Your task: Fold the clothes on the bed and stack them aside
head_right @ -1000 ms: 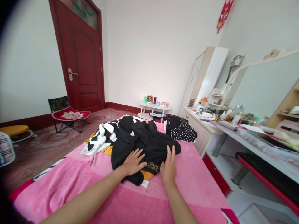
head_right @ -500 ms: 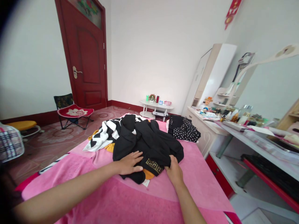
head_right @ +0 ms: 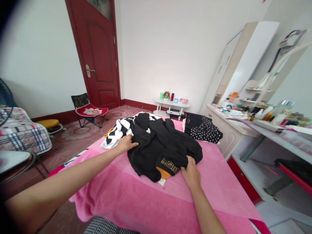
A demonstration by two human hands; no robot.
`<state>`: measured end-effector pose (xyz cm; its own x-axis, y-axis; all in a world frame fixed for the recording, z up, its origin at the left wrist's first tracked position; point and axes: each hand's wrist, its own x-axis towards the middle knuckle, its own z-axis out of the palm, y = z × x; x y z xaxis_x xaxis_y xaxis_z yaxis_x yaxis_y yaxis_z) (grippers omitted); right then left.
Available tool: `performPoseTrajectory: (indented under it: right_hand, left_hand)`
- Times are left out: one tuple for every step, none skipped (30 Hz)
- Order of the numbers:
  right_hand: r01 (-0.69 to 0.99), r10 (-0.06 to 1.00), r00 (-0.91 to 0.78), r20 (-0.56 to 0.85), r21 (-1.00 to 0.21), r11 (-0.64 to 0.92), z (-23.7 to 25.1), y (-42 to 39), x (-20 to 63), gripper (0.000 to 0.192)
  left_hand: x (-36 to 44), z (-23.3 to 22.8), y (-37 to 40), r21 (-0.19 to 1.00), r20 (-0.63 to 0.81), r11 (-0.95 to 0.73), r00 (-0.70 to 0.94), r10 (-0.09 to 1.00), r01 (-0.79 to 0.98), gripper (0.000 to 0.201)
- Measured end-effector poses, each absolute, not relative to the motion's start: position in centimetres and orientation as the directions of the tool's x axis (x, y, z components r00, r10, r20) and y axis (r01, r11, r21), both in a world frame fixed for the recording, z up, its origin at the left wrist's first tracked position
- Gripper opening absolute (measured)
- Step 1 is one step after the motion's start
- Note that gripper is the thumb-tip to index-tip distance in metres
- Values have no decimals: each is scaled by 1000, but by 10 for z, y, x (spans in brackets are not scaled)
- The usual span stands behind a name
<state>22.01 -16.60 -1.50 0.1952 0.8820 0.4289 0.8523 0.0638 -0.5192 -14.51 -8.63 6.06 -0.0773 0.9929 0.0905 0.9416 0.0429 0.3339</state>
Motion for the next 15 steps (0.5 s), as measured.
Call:
performPoseTrajectory:
  right_hand:
    - [838,878,205,432,-541,71,-15,-166,221,49]
    - [818,874,211,438,-569,88,-14,-167,221,50]
    - [787,867,218,447,-606,115,-12,-168,221,49]
    - [746,858,234,457,-650,144,-11,-170,221,48]
    - [693,841,271,468,-701,167,-9,-171,221,45]
    - [629,815,335,474,-756,182,-8,-173,222,42]
    - [550,779,422,464,-814,187,-7,-175,222,40]
    - [456,734,523,434,-869,189,-7,-176,223,39]
    - [352,687,617,384,-915,195,-7,-177,225,38]
    - [245,639,698,324,-946,212,-9,-177,228,37]
    - [146,591,762,264,-960,240,-11,-176,231,36]
    - [67,546,810,213,-959,274,-14,-175,234,34]
    - [18,498,849,179,-950,312,-17,-174,237,34]
    - [-6,448,880,161,-938,348,-20,-172,240,35]
    - [-5,408,899,161,-927,376,-24,-171,243,39]
  left_hand:
    - [-144,63,-85,297,66,58,-81,994,953,58]
    - [-143,66,-82,266,45,67,-82,996,962,56]
    - [-142,68,-80,242,29,74,-83,996,967,54]
    - [-140,69,-78,228,16,75,-81,997,971,51]
    - [-139,70,-75,217,9,73,-77,997,973,47]
    - [-137,69,-73,203,1,70,-71,997,977,42]
    - [-135,68,-72,188,-4,64,-65,998,980,36]
    - [-133,66,-71,174,-3,57,-57,998,983,31]
    - [-131,63,-71,161,2,48,-49,999,986,26]
    - [-129,60,-73,149,12,38,-40,999,988,23]
    - [-127,57,-75,140,25,27,-31,999,990,21]
    - [-126,55,-77,133,40,17,-22,999,991,20]
    - [-125,53,-80,129,57,8,-15,998,992,21]
    - [-124,51,-83,126,76,1,-11,997,992,24]
    - [-124,50,-85,123,96,-4,-8,995,992,28]
